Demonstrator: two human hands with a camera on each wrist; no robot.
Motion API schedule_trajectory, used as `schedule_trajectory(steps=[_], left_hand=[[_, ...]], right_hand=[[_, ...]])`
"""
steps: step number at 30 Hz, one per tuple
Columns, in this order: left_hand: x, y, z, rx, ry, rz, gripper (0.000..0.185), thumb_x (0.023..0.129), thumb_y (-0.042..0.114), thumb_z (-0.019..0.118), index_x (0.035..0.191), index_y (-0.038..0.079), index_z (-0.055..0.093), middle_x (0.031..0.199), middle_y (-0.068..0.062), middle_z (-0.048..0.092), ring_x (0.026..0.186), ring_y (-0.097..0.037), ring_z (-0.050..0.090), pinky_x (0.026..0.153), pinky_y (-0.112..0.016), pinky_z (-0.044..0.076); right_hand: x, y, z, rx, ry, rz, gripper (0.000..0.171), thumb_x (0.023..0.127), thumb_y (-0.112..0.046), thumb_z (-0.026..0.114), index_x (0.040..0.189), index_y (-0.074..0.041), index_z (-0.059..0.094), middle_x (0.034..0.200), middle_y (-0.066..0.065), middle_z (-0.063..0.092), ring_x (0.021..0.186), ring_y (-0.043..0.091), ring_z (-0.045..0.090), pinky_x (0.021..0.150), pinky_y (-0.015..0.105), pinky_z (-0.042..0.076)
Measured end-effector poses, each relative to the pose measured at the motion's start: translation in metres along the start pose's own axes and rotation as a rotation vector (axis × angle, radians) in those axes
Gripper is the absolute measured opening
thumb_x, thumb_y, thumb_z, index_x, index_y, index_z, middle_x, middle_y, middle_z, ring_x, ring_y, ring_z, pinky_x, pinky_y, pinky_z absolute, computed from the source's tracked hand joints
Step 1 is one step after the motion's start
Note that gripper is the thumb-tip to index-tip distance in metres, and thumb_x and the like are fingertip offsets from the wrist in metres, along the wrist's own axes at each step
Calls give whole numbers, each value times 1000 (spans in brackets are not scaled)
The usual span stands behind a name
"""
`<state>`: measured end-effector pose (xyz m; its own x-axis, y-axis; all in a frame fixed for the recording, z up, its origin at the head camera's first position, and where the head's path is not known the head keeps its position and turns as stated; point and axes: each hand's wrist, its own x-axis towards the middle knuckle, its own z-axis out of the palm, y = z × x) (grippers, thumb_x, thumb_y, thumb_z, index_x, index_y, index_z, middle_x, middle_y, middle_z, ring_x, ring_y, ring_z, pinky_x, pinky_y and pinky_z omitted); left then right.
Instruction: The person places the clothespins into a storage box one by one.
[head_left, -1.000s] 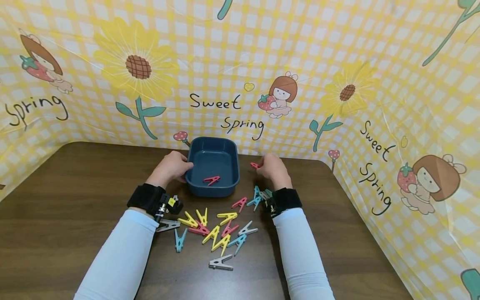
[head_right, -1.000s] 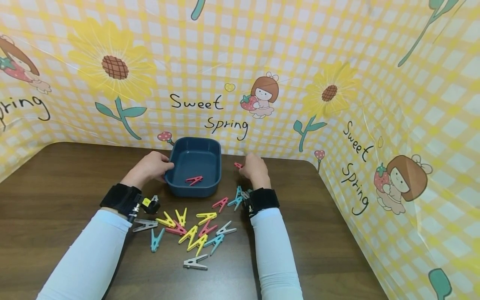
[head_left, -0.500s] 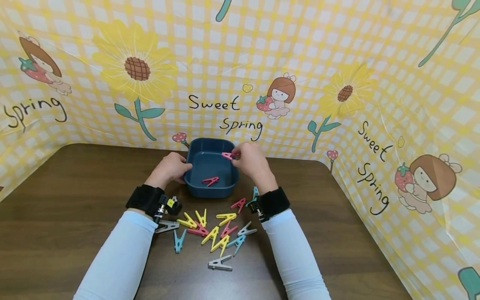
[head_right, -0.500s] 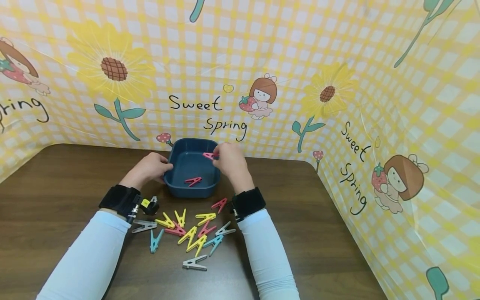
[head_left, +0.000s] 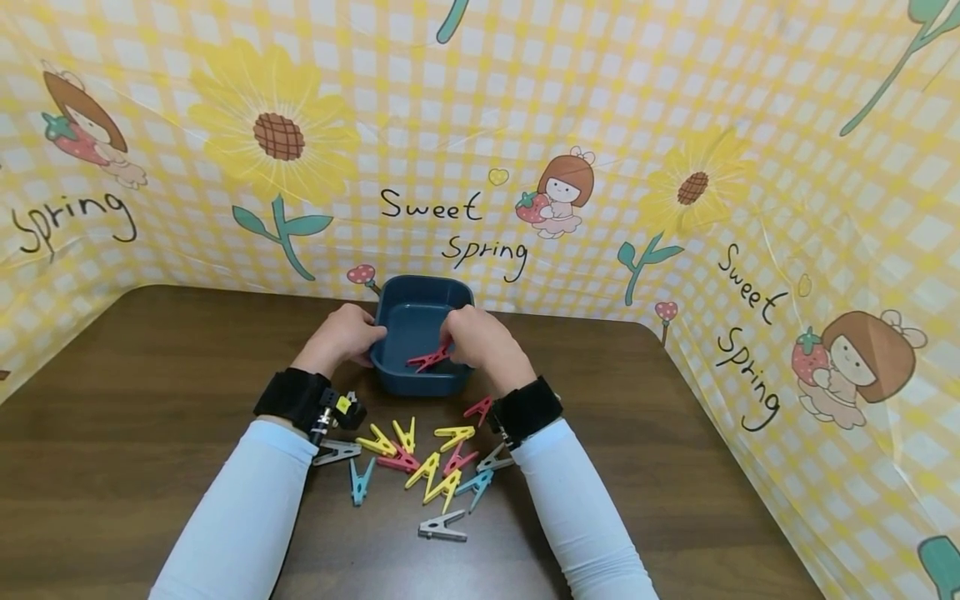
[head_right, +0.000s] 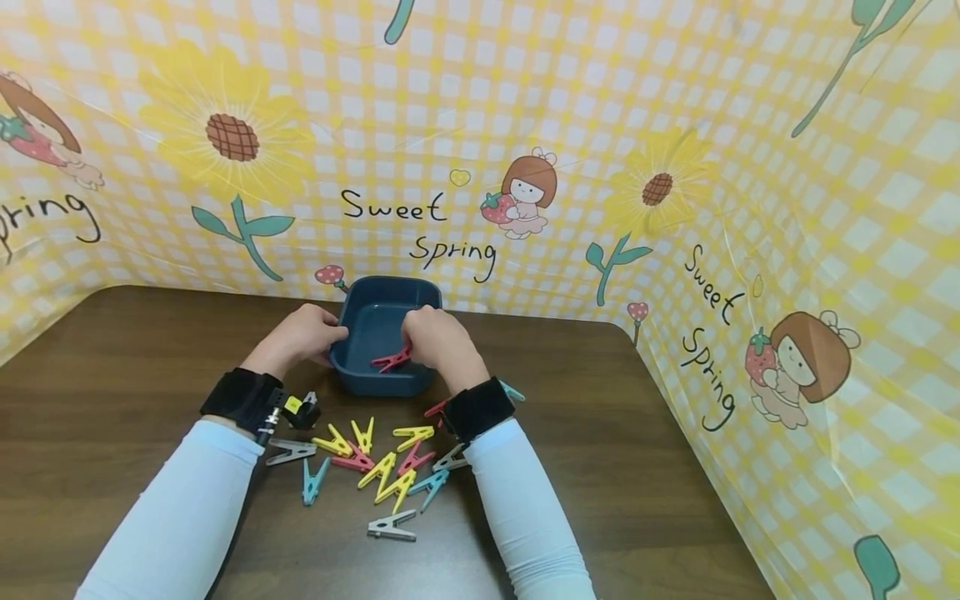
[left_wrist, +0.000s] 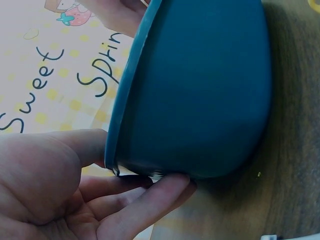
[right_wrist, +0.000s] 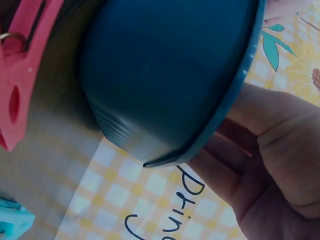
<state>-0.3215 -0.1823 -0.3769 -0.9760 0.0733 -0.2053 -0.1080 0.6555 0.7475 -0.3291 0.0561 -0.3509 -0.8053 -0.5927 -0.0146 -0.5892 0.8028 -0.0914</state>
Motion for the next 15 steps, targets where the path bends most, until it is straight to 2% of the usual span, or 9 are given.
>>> schedule_trajectory(steps=[6,15], left_hand=[[-1,4,-1,-22,-13,12,46,110,17,52,138,-18,62,125,-36,73,82,-22,83,82,-42,71],[0,3,-1,-3,-17,1,47,111,19,52,142,-17,60,130,-36,71,87,-25,84,82,-41,71]], right_hand=[[4,-1,8,-48,-21,-3,14,99,-12,79,113,-13,83,114,4,82,101,19,75,92,35,65],[10,0,18,-79,-10,29,16,101,-18,78,116,-13,83,114,4,81,98,17,74,94,35,66]])
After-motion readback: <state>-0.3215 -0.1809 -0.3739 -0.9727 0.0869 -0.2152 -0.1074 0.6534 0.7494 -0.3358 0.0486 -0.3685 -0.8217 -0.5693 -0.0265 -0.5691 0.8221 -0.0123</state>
